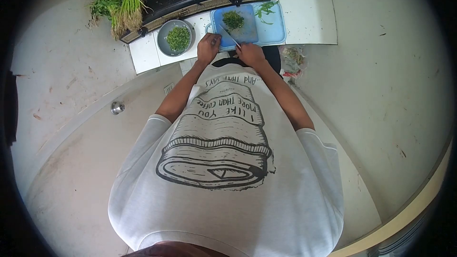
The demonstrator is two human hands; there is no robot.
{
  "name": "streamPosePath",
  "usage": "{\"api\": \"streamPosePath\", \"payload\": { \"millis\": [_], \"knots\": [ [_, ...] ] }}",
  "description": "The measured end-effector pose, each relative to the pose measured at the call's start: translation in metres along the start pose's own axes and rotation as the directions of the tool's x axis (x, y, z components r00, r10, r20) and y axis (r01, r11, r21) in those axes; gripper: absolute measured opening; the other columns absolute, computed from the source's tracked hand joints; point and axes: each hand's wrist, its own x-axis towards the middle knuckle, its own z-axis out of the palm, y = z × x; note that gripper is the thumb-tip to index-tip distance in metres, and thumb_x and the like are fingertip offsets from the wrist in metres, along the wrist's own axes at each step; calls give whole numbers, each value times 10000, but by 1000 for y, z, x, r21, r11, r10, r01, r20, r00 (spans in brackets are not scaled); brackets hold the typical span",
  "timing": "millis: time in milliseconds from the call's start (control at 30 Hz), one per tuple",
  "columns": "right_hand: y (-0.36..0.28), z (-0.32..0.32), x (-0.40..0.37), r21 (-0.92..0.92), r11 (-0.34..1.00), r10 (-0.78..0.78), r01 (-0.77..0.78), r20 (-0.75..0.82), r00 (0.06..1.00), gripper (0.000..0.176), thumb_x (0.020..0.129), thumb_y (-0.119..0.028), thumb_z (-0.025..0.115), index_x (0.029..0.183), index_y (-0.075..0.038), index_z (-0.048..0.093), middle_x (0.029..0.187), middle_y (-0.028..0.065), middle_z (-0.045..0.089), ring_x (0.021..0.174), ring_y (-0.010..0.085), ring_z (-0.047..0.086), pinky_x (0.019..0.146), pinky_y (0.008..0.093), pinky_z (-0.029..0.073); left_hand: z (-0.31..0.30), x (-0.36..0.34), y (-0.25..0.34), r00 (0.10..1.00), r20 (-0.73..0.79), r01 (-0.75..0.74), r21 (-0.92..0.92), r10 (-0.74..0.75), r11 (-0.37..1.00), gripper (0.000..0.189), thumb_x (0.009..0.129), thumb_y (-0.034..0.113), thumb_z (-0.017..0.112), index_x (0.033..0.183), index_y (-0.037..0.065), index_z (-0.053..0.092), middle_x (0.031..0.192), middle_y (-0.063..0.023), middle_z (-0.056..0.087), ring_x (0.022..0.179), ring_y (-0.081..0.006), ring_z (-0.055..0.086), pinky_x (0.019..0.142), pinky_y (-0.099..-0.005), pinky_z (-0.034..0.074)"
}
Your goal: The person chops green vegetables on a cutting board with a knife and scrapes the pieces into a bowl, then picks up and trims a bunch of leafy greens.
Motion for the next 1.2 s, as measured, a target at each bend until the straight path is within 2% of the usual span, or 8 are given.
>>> {"api": "streamPosePath", "payload": {
  "millis": [133,200,300,433,500,1033,1133,1200],
  "knots": [
    [1,-4,2,8,1000,1,0,-41,999,467,1030,-441,527,908,-12,666,704,254,676,683,466,685,642,563,562,1,4,-1,1000,24,-17,33,16,999,124,927,132,687,989,61,767,966,-121,716,810,-290,705,740,-408,563],
    [-3,-10,1,0,998,63,-63,41,997,496,1027,-467,512,949,-11,690,812,256,712,782,453,715,736,550,586,2,9,1,992,-36,-121,50,123,991,118,923,128,677,979,63,757,927,-125,703,806,-359,684,753,-443,549],
    [-9,-17,-2,22,998,65,-66,42,997,494,1027,-468,510,955,-12,687,819,264,710,799,452,716,745,555,582,1,17,4,991,2,-132,57,132,990,119,911,130,688,981,62,757,926,-133,705,811,-369,684,756,-453,548],
    [-7,-13,-1,45,997,65,-66,35,997,495,1020,-465,522,952,-7,696,820,268,708,800,453,715,752,561,578,2,21,1,992,9,-127,73,127,989,119,900,123,695,977,61,761,917,-141,705,816,-369,686,759,-452,549],
    [-5,-11,-2,40,999,9,-11,37,999,482,1021,-449,544,900,-2,678,736,278,678,724,476,688,699,569,565,2,20,-1,991,18,-132,68,131,989,118,907,134,691,978,81,769,938,-138,721,818,-366,703,745,-454,565],
    [-17,0,9,50,998,28,-31,73,997,486,1026,-433,531,901,8,693,756,278,684,751,475,694,727,567,571,4,20,0,989,35,-147,61,145,987,110,894,118,683,947,50,752,921,-155,685,794,-368,683,741,-455,554],
    [-15,1,7,28,1000,7,-7,18,1000,482,1024,-430,531,909,7,698,729,263,684,725,471,694,721,562,575,6,21,3,992,9,-124,54,123,991,100,889,120,691,925,47,750,915,-151,686,762,-354,676,730,-448,550],
    [-9,0,-2,28,999,-21,21,-25,999,479,1022,-427,536,895,7,694,736,264,686,723,466,695,717,561,575,6,21,7,1000,-11,21,-9,-21,1000,87,858,103,705,917,52,744,883,-145,673,779,-343,687,730,-442,549]
  ]
}}
